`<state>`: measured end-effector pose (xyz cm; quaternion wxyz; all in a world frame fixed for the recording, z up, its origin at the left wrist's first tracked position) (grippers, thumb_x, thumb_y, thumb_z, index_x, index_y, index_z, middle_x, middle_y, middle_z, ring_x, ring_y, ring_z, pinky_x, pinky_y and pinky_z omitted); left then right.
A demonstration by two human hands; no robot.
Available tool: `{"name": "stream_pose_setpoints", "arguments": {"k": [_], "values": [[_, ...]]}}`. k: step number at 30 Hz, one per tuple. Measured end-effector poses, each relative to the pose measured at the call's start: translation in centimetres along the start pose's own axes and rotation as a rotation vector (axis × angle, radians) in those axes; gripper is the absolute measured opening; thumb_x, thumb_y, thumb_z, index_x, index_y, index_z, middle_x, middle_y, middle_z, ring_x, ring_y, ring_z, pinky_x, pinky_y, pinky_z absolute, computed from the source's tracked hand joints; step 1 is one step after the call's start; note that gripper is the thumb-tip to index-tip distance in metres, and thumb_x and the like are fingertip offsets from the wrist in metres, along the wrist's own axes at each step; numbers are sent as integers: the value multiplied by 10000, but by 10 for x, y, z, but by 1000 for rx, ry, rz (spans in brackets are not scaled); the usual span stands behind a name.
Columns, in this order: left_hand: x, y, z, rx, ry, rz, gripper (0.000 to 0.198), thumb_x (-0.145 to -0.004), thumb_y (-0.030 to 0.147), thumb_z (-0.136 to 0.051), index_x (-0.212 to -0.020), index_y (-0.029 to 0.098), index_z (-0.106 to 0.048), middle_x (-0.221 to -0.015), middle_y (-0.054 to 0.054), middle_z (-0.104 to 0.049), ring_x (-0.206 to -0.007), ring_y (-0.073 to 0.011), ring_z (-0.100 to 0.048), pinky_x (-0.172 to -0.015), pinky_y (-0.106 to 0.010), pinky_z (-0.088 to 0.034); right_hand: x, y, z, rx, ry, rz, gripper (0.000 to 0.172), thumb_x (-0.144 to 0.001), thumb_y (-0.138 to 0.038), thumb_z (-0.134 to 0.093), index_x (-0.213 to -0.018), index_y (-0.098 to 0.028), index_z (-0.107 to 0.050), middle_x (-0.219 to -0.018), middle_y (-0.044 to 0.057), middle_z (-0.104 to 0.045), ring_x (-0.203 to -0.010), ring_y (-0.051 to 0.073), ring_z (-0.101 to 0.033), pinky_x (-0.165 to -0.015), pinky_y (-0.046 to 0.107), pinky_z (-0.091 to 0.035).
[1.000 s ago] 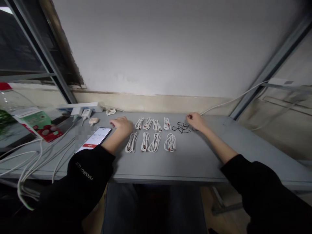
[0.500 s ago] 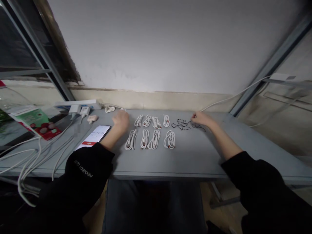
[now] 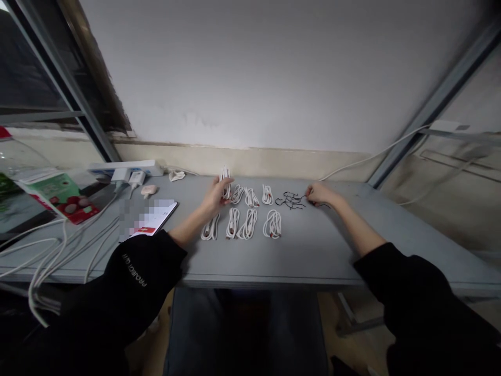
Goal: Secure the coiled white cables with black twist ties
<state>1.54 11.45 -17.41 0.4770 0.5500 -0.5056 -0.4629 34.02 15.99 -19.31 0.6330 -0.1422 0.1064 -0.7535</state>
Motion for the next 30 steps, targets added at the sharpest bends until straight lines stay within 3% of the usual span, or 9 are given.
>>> {"name": "stream_pose_setpoints", "arguments": {"k": [3, 6, 12, 15, 19, 25, 27, 30], "values": [[5, 4, 0, 47, -41, -43, 168, -761, 147, -606, -833, 191, -461, -589, 78, -378, -423, -41, -341, -366, -183, -152, 1, -2, 2, -11, 6, 14, 146, -654, 12, -566, -643, -131, -596, -502, -16, -539, -464, 120, -547, -523, 242, -481], [7, 5, 0, 35, -62, -66, 166, -809, 183, -581, -734, 187, -433, -565, 82, -339, -408, -31, -311, -367, -189, -142, -1, -1, 5, -26, 18, 29, 161, -643, 29, -562, -639, -127, -602, -498, -10, -549, -506, 129, -574, -562, 237, -484], [6, 3, -3, -38, -49, -92, 163, -886, 222, -523, -768, 201, -412, -587, 70, -426, -394, -44, -421, -382, -193, -182, -10, 9, 17, -121, 113, 82, 270, -637, 3, -564, -869, -91, -665, -539, 19, -598, -590, 181, -625, -614, 277, -494], [6, 1, -5, -120, -101, -161, 146, -890, 288, -544, -825, 209, -440, -626, 59, -486, -409, -59, -471, -400, -193, -216, -14, 12, 23, -100, 280, 128, 332, -632, -29, -566, -937, -103, -672, -684, 73, -662, -713, 225, -650, -689, 316, -509], [9, -1, -7, -286, -122, -313, 138, -894, 314, -540, -823, 210, -481, -598, 59, -452, -454, -69, -428, -474, -200, -293, -15, 2, 25, -195, 573, 208, 441, -685, -68, -525, -1109, -115, -638, -930, 120, -680, -828, 223, -639, -800, 349, -520], [18, 0, -8, -598, -109, -592, 141, -889, 323, -541, -830, 196, -533, -607, 37, -426, -578, -123, -434, -594, -241, -327, 23, -46, 12, -432, 866, 636, 312, -844, -190, -503, -1120, -172, -648, -1071, 113, -609, -863, 201, -632, -841, 407, -550], [22, 0, -9, -636, -124, -623, 155, -891, 339, -538, -840, 193, -540, -613, 34, -436, -576, -123, -424, -598, -245, -315, 45, -65, 4, -436, 906, 792, 274, -902, -235, -484, -1113, -231, -659, -1095, 95, -603, -967, 224, -622, -913, 449, -532], [26, 1, -12, -627, -137, -642, 168, -884, 345, -543, -838, 184, -553, -633, 31, -463, -593, -120, -425, -613, -244, -312, 72, -87, -13, -456, 865, 993, 278, -931, -247, -485, -1149, -261, -657, -1157, 108, -587, -1039, 250, -606, -962, 494, -517]]}}
Point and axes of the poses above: each hand's wrist, its own x-axis away from the middle knuckle, its own z-axis out of the back of the hand, y = z × x, the point moved 3 cm from there along -x, towards the middle knuckle
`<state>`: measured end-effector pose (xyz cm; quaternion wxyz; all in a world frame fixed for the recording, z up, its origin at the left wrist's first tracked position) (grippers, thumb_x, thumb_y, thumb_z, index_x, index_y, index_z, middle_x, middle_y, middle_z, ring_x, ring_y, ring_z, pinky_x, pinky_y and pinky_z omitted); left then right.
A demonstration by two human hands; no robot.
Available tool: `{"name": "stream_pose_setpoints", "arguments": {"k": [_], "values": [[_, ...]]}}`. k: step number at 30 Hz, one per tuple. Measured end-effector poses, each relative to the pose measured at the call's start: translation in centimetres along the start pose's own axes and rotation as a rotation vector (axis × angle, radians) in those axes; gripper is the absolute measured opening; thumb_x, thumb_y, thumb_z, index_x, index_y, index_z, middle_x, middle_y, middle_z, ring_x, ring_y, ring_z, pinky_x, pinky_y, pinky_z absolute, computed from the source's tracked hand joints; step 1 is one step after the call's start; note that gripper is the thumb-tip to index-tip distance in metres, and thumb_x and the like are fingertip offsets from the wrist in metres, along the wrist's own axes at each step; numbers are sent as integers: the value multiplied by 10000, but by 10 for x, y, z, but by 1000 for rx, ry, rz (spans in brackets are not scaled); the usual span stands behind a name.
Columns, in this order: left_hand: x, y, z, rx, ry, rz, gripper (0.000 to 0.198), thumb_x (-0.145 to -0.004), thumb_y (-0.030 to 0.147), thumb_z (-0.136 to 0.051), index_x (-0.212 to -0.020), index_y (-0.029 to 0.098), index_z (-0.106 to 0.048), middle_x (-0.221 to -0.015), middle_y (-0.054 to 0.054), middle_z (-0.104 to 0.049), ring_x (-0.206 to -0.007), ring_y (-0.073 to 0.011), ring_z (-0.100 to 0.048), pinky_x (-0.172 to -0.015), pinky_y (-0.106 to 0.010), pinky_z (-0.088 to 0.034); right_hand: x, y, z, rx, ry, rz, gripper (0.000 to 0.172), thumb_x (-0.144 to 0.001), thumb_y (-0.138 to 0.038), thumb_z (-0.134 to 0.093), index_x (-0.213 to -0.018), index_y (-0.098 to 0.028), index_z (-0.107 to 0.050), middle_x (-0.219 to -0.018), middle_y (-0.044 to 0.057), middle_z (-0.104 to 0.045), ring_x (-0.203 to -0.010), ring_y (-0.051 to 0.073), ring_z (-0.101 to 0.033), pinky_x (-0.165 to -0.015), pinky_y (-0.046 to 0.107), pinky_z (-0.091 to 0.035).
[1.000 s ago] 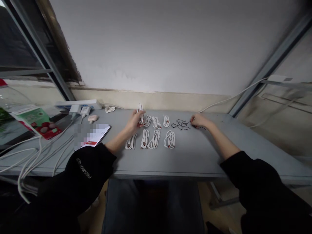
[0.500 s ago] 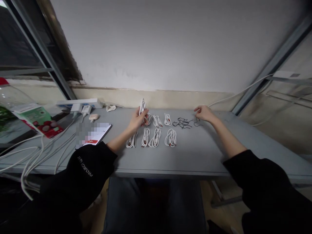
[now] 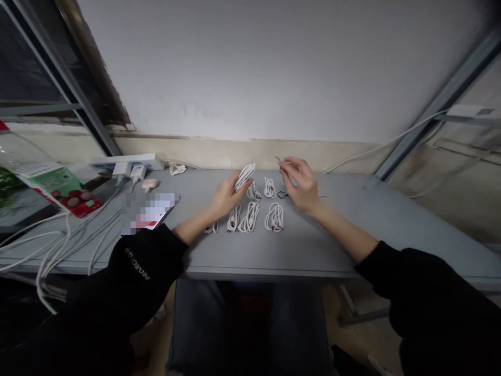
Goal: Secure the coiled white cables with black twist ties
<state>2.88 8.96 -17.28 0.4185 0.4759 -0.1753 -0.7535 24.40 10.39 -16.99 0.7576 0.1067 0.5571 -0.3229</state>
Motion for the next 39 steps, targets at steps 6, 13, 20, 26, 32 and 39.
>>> {"name": "stream_pose_setpoints", "arguments": {"k": [6, 13, 20, 26, 32, 39], "values": [[0, 5, -4, 204, 10, 46, 248, -872, 374, -542, -737, 166, -546, -606, 41, -439, -585, -103, -404, -583, -233, -320, 20, -31, -18, -104, -124, 150, 261, -933, -183, -486, -1104, -240, -674, -1158, 112, -596, -947, 215, -651, -863, 458, -599], [1, 7, -6, 357, -138, 242, 310, -837, 400, -596, -643, 168, -532, -475, 53, -417, -429, -72, -345, -453, -224, -263, 28, -47, -20, -151, -174, 305, 228, -916, -121, -506, -1074, -198, -651, -1150, 113, -585, -947, 186, -663, -860, 394, -617], [1, 8, -8, 344, -259, 268, 237, -802, 395, -650, -739, 172, -599, -412, 77, -412, -357, -74, -324, -403, -223, -225, 29, -47, -19, -155, -172, 319, 189, -909, -110, -519, -1033, -194, -635, -1127, 107, -572, -959, 178, -661, -861, 381, -616], [-1, 2, -10, 352, -344, 265, 277, -821, 382, -644, -664, 163, -576, -378, 63, -411, -363, -70, -335, -419, -219, -217, 25, -51, -17, -66, -130, 298, 160, -913, -159, -532, -1011, -207, -649, -1074, 99, -608, -945, 181, -657, -850, 380, -606], [-7, -7, -9, 565, -318, 317, 297, -844, 403, -612, -692, 148, -592, -392, 79, -370, -357, -49, -283, -439, -233, -169, 18, -43, -18, -116, -74, 180, 71, -888, -215, -599, -893, -220, -669, -910, 64, -684, -868, 196, -657, -790, 395, -562], [-9, -15, -8, 785, -360, 397, 272, -833, 362, -609, -669, 148, -570, -396, 80, -329, -355, -41, -226, -436, -251, -108, 18, -46, -19, -184, -109, 137, 132, -865, -239, -641, -994, -226, -664, -1002, 74, -715, -942, 213, -668, -847, 412, -528]]}}
Point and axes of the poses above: each hand's wrist, its own x-axis away from the middle knuckle, its own z-axis out of the back of the hand, y = z × x, the point moved 3 cm from there along -x, towards the middle knuckle
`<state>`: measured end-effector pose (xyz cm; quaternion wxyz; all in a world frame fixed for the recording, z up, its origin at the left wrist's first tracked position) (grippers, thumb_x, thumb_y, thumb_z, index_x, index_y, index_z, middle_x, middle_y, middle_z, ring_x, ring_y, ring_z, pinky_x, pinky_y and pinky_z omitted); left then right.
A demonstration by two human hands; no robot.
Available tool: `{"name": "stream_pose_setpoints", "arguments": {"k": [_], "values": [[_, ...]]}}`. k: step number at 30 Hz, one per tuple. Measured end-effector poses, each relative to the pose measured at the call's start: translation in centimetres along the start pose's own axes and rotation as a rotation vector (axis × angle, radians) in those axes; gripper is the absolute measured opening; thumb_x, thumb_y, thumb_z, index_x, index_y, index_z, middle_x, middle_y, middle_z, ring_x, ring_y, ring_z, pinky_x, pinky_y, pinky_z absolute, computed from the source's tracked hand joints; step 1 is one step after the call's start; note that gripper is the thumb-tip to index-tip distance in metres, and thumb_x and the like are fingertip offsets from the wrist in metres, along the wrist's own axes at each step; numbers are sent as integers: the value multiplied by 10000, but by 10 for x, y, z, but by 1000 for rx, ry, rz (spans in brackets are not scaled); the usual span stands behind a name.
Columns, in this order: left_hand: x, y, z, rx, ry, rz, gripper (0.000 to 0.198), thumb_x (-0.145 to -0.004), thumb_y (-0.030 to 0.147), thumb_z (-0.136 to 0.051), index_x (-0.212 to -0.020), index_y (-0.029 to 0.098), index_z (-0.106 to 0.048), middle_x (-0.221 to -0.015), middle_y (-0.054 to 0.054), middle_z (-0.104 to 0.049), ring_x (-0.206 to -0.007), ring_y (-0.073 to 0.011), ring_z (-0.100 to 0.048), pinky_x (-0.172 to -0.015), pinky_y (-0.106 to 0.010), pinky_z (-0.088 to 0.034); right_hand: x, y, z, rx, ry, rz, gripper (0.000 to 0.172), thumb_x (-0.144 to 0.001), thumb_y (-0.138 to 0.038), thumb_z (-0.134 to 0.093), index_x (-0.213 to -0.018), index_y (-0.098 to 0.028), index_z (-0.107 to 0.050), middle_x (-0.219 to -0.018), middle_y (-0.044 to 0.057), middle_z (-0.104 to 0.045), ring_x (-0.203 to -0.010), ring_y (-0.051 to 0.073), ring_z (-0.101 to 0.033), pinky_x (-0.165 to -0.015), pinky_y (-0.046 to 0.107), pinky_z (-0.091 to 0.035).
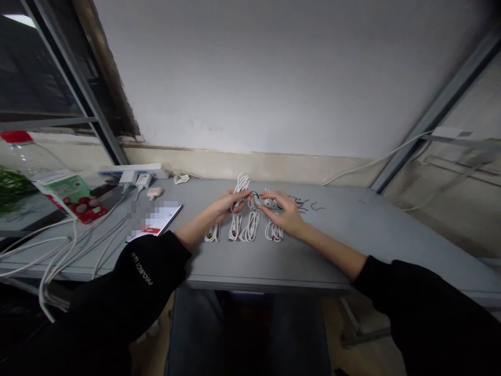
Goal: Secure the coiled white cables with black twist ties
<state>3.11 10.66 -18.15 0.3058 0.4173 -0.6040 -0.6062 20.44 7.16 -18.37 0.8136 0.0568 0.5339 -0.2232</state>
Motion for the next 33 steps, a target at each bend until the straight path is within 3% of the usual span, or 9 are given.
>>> {"name": "stream_pose_setpoints", "arguments": {"k": [2, 6, 13, 17, 20, 24, 28, 33], "values": [[1, 0, -2, 18, -52, 6, 300, -829, 372, -616, -637, 159, -531, -402, 83, -311, -356, -37, -213, -434, -251, -104, 0, -1, -2, 2, -16, 6, 172, -863, -253, -651, -1034, -234, -661, -994, 65, -719, -944, 209, -668, -854, 410, -527], [4, -1, -5, -18, -98, 21, 342, -829, 391, -618, -609, 175, -469, -448, 77, -319, -372, -31, -215, -432, -247, -114, 0, -3, -3, 9, -49, 89, 92, -897, -214, -597, -927, -232, -682, -980, 57, -725, -905, 187, -671, -825, 395, -529], [2, -1, -5, -164, 64, 17, 292, -847, 441, -585, -732, 180, -519, -548, 56, -393, -404, -40, -255, -415, -233, -149, -1, -10, -1, 28, -56, 167, 129, -889, -148, -568, -945, -211, -666, -852, 46, -724, -841, 181, -667, -759, 361, -541], [1, -3, -3, -483, 159, -49, 273, -873, 388, -510, -708, 172, -541, -519, 50, -420, -451, -73, -357, -455, -228, -270, 0, -10, 1, 31, 59, 118, 138, -894, -142, -564, -943, -212, -672, -843, 47, -729, -787, 174, -673, -738, 354, -553], [2, -4, -4, -757, 168, -194, 240, -855, 354, -523, -735, 157, -586, -596, 23, -530, -567, -106, -462, -560, -241, -350, 0, -9, 4, 50, 155, 72, 154, -889, -137, -574, -954, -222, -684, -871, 50, -738, -806, 178, -690, -747, 351, -568], [7, -4, -10, -992, 134, -356, 214, -892, 324, -492, -866, 155, -621, -744, -18, -624, -702, -147, -552, -673, -264, -389, 1, -10, 4, 32, 132, 89, 172, -885, -128, -586, -974, -224, -697, -928, 60, -737, -859, 180, -694, -772, 346, -581], [12, -3, -14, -1196, 143, -345, 212, -940, 304, -434, -926, 175, -602, -815, -51, -652, -758, -176, -601, -691, -282, -411, 3, -11, 1, 5, 32, 110, 198, -904, -130, -562, -1012, -221, -701, -981, 68, -721, -907, 166, -680, -794, 339, -584], [18, 5, -19, -1386, 157, -285, 227, -961, 302, -403, -1084, 195, -562, -921, -70, -661, -830, -212, -630, -667, -280, -407, 5, -10, 0, -14, 33, 142, 215, -909, -143, -563, -1039, -238, -705, -1009, 57, -707, -917, 151, -675, -791, 311, -587]]}}
Point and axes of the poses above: each hand's wrist, its own x-axis away from the middle knuckle, its own z-axis out of the back of the hand, y = z × x, the point moved 3 cm from there along -x, towards the middle knuckle
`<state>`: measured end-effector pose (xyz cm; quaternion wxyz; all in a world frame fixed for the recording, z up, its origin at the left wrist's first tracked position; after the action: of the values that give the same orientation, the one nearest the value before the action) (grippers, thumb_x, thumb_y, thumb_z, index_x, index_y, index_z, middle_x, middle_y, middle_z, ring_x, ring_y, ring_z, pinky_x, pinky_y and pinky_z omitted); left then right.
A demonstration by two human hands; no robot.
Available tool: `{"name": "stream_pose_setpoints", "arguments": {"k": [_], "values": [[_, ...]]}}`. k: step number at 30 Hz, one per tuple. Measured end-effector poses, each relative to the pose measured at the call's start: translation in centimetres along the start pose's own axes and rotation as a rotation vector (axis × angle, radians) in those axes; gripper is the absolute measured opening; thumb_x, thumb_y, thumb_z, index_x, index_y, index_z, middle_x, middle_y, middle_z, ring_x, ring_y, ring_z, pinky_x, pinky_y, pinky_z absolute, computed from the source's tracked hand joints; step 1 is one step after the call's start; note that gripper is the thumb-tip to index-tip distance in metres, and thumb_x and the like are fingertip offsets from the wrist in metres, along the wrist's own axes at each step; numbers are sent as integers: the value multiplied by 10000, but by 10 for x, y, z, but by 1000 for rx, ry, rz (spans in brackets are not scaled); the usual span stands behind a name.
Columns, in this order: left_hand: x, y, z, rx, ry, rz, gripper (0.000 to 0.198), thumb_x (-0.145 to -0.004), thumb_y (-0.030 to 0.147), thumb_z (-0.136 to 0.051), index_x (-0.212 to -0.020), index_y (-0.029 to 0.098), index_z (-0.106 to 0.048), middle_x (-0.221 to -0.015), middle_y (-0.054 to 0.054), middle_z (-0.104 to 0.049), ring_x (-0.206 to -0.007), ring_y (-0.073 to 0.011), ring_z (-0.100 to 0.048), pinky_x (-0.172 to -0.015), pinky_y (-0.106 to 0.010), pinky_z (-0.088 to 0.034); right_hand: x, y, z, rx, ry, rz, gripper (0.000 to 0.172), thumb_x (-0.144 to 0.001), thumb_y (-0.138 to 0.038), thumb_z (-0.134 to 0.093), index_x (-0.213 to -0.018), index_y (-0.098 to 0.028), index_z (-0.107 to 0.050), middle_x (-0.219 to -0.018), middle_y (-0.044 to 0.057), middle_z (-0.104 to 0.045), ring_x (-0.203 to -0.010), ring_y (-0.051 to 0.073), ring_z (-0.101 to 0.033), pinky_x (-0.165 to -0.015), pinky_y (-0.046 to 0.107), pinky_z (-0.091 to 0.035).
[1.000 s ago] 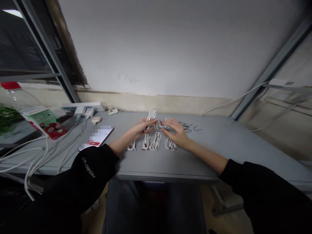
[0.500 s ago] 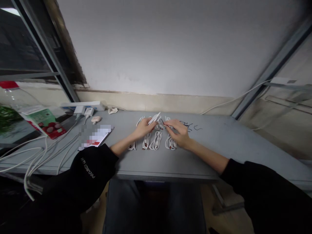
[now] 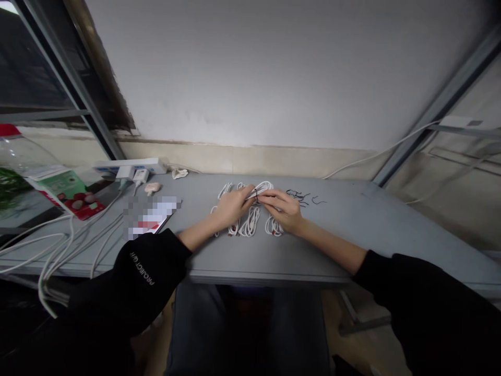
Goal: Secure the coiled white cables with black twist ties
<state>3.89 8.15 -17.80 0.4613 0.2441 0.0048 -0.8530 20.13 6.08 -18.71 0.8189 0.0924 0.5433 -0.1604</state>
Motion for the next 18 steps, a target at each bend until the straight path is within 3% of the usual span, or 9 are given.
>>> {"name": "stream_pose_setpoints", "arguments": {"k": [4, 9, 14, 18], "values": [[2, 7, 7, -105, -25, 17, 248, -973, 306, -385, -1133, 196, -539, -974, -84, -632, -839, -217, -622, -651, -268, -384, 1, 1, -2, 8, 23, -100, 179, -907, -187, -580, -988, -251, -726, -963, 46, -719, -868, 157, -682, -785, 324, -591], [1, 14, 10, -87, -28, 76, 186, -968, 290, -409, -1046, 170, -527, -999, -116, -630, -876, -235, -607, -708, -295, -391, 0, 4, -3, 12, 104, -267, 165, -896, -215, -595, -954, -270, -740, -909, 29, -735, -825, 174, -684, -791, 376, -586], [2, 15, 7, -40, -19, 91, 190, -968, 297, -401, -1004, 153, -519, -1019, -140, -636, -890, -239, -601, -739, -315, -396, -2, 3, -5, 19, 113, -277, 144, -885, -218, -603, -916, -264, -737, -882, 28, -736, -780, 167, -675, -724, 353, -583], [2, 10, 2, 106, 21, 108, 152, -950, 269, -397, -930, 176, -516, -917, -99, -638, -838, -220, -591, -715, -307, -383, -2, 2, -8, 3, 51, -238, 136, -890, -216, -591, -895, -241, -725, -890, 41, -730, -801, 163, -677, -713, 332, -585]]}}
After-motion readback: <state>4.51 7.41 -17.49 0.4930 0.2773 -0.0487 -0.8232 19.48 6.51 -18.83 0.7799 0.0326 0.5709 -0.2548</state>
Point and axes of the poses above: each hand's wrist, its own x-axis away from the middle knuckle, its own z-axis out of the back of the hand, y = z × x, the point moved 3 cm from there along -x, towards the middle knuckle
